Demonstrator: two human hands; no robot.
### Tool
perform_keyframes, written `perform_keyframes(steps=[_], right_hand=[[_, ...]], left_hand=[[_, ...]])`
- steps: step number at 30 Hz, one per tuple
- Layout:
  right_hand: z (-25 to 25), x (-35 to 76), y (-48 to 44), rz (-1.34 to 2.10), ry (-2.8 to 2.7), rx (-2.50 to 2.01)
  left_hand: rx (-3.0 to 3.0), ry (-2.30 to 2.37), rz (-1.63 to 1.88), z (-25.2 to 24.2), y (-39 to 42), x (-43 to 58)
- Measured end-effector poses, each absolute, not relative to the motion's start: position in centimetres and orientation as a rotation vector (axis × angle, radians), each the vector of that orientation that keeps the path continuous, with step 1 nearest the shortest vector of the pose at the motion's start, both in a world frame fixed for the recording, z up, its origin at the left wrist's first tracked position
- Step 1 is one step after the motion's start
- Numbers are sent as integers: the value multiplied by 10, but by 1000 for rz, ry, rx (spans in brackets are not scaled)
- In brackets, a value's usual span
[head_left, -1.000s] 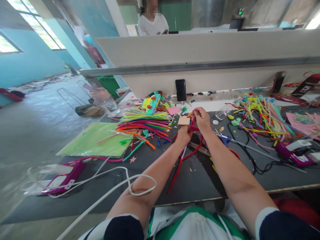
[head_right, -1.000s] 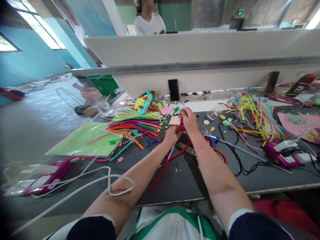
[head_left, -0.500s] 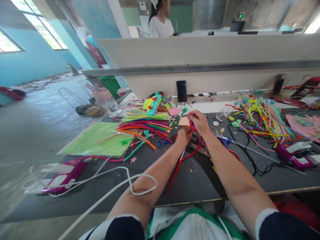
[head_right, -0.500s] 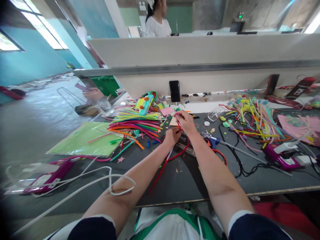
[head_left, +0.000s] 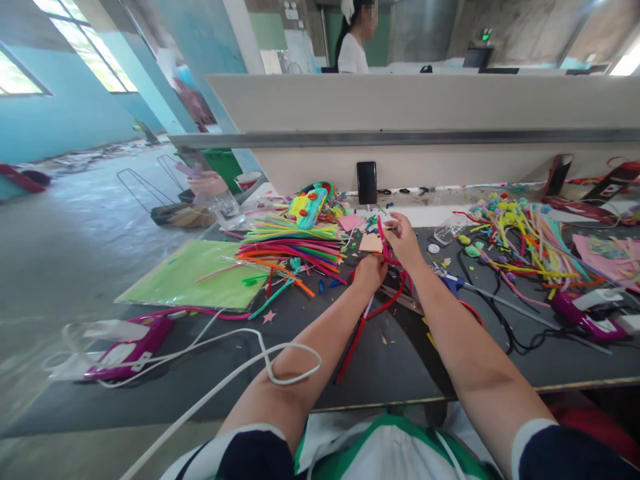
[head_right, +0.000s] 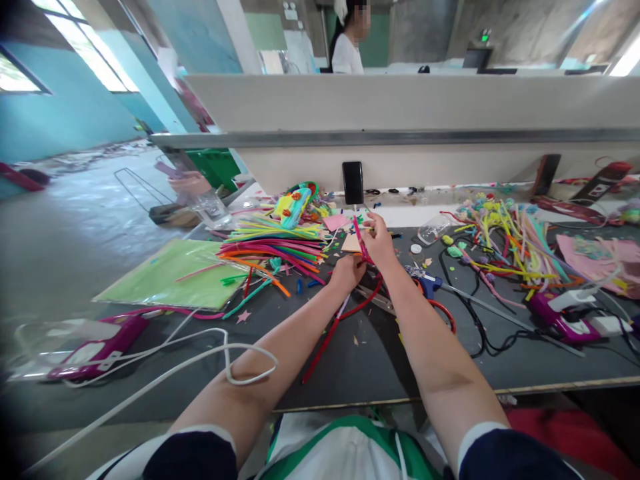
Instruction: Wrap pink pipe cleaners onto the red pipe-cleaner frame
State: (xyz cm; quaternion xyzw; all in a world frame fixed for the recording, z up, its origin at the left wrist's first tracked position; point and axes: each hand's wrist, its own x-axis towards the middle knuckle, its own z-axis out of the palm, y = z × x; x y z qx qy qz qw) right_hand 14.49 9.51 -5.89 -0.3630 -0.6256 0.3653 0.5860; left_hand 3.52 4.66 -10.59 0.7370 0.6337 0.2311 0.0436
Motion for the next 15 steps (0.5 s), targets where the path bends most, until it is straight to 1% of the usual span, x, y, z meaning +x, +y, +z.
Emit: perform_keyframes(steps=[4, 7, 11, 15], right_hand=[[-67, 156, 104, 502, -1415, -1279], [-68, 167, 103, 380, -1575, -1520], [-65, 173, 98, 417, -1961, -1761], [-68, 162, 91, 513, -2123, -1724]], left_hand=[[2255, 1952, 649, -108, 48, 35], [2244, 1967, 623, -107, 47, 36], [2237, 1963, 603, -106, 48, 36], [2208, 1982, 572, -107, 51, 36]])
